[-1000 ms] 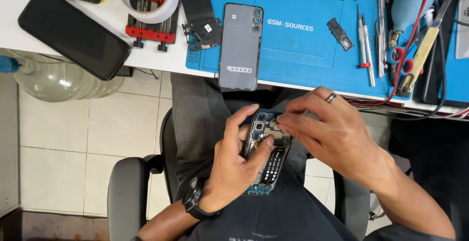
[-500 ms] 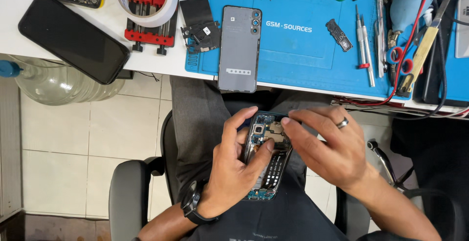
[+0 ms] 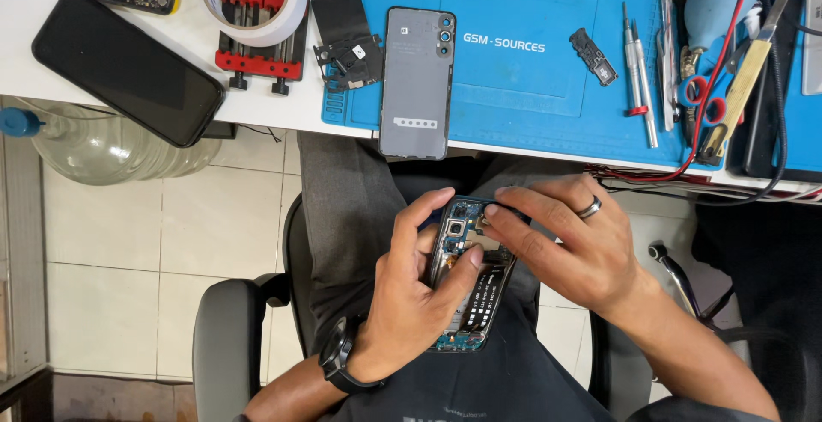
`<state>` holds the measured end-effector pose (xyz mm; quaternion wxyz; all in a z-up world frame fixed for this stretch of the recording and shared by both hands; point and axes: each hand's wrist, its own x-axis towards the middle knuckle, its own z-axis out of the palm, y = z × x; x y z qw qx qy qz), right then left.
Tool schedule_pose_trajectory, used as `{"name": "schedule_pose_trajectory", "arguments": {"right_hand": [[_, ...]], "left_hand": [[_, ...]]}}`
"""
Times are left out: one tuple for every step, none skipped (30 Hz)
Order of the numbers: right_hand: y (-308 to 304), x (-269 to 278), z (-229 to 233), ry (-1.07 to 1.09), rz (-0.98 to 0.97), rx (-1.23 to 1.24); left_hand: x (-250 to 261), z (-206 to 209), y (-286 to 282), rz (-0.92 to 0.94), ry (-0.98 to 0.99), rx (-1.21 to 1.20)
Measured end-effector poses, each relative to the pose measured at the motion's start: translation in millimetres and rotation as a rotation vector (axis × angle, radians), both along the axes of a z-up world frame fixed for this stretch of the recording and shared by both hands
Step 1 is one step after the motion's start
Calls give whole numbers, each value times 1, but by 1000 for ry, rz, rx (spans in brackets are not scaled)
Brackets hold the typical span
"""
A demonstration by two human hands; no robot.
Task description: The person disassembles a smartphone held on their lap, removing the back cover and detaching internal components. They use a metal prying tool to separate parts and disconnect ribbon cables, then remove a small circuit board from the phone's interior.
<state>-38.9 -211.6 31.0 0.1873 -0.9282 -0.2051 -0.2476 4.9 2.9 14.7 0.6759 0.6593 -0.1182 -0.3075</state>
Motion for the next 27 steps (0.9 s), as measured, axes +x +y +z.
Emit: {"name": "schedule_pose_trajectory", "arguments": {"right_hand": [[0, 2, 1, 0, -1, 1], [0, 4, 3, -22, 22, -20], [0, 6, 4, -45, 44, -40], [0, 7, 4, -45, 45, -40], [-1, 9, 5, -81, 64, -97], [-1, 10, 5, -116, 81, -153], [-1, 11, 6, -115, 80, -152], [-2, 12, 7, -138, 107, -194], [-2, 13, 8, -160, 134, -235], [-3, 13, 8, -160, 132, -235], [-5, 13, 8, -160, 161, -228], [-6, 13, 8, -160, 191, -222], [-7, 7, 8, -159, 189, -223], [-8, 3, 7, -130, 126, -143], [-9, -2, 7, -101, 62, -63], [1, -6, 8, -103, 65, -67], [11, -10, 9, -40, -200, 356], [22, -15, 9, 45, -465, 781], [23, -15, 16, 46, -462, 780], [25, -15, 22, 151, -460, 1138], [27, -16, 28, 252, -450, 1503], [30, -17, 34, 249, -458, 1507], [33, -17, 40, 284, -426, 1592], [36, -17, 46, 320, -388, 1677], [37, -18, 48, 317, -391, 1680], [37, -19, 51, 332, -341, 1737], [39, -19, 54, 347, -291, 1794]], "left_hand": [[0, 0, 0, -1, 0, 1], [0, 0, -1, 0, -21, -25], [0, 0, -1, 0, -41, -51], [0, 1, -1, 1, -42, -50], [1, 1, -1, 3, -48, -32], [1, 1, -1, 3, -54, -13], [0, 0, -1, 2, -53, -11], [0, 0, -2, 0, -40, -19], [0, -1, -2, -1, -26, -27], [-1, -2, -2, -4, -26, -26], [-1, -3, -2, 2, -16, -46], [-2, -4, -3, 9, -6, -68], [-2, -4, -3, 7, -6, -69], [-2, -4, -3, 8, -3, -71], [-2, -4, -3, 10, 1, -73], [-1, -4, -3, 13, -1, -77], [0, -4, -3, 8, -7, -57], [0, -3, -2, 2, -10, -35], [-1, -5, -1, 4, -10, -35], [-1, -7, 0, -10, 7, -44], [-1, -9, 1, -25, 24, -52], [-1, -9, 2, -33, 27, -49], [-2, -9, 2, -15, 2, -50], [-1, -9, 1, 7, -26, -53], [-1, -9, 2, 3, -26, -51], [-2, -10, 1, 15, -17, -65], [-2, -11, 2, 27, -8, -78]]}}
